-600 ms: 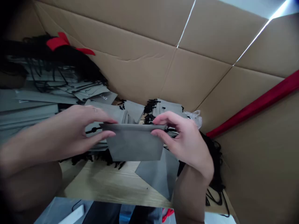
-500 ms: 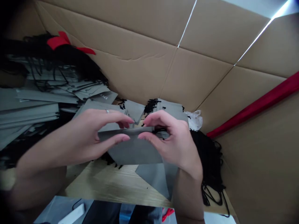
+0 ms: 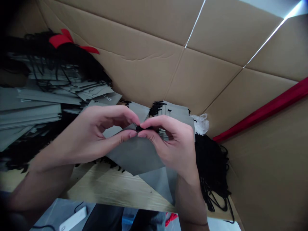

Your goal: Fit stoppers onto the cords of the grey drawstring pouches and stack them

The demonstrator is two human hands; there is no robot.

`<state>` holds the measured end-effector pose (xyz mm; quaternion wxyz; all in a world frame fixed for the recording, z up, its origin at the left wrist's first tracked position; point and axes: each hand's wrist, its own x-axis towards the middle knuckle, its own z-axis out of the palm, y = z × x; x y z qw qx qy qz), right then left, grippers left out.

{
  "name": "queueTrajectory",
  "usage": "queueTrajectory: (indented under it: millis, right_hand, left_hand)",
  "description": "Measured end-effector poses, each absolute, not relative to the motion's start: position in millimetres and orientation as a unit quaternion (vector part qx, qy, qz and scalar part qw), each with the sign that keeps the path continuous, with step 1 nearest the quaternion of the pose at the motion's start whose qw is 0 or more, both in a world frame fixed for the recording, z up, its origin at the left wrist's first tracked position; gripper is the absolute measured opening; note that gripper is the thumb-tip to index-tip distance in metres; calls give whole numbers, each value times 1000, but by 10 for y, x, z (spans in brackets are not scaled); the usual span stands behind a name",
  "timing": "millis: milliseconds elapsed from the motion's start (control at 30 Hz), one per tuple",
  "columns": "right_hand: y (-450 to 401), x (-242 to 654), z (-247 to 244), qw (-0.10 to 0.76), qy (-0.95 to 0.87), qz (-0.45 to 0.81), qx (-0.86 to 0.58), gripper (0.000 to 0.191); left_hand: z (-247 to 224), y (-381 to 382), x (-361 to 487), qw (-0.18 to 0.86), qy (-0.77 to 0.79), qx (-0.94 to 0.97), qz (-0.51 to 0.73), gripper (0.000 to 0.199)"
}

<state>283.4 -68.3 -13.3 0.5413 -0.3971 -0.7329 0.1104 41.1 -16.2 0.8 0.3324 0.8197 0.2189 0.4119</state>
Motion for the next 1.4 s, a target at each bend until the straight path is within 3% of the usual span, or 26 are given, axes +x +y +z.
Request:
queueTrajectory:
  millis: [400, 567, 733, 1400]
  right_hand:
    - [-684, 2782, -112, 561, -731, 93, -376, 17]
    - [-783, 2693, -122, 623, -680, 19, -386, 28]
    - [-865, 2671, -119, 568, -719, 11, -400, 23]
    - [-830, 2699, -147, 560, -727, -16, -398, 30]
  left_hand:
    - [-50, -143, 493, 373, 133, 780, 485, 14]
    - [-89, -132, 523, 353, 157, 763, 517, 11]
    - [-90, -128, 528, 346, 146, 759, 532, 11]
    - [-120, -128, 524, 236, 134, 788, 553, 15]
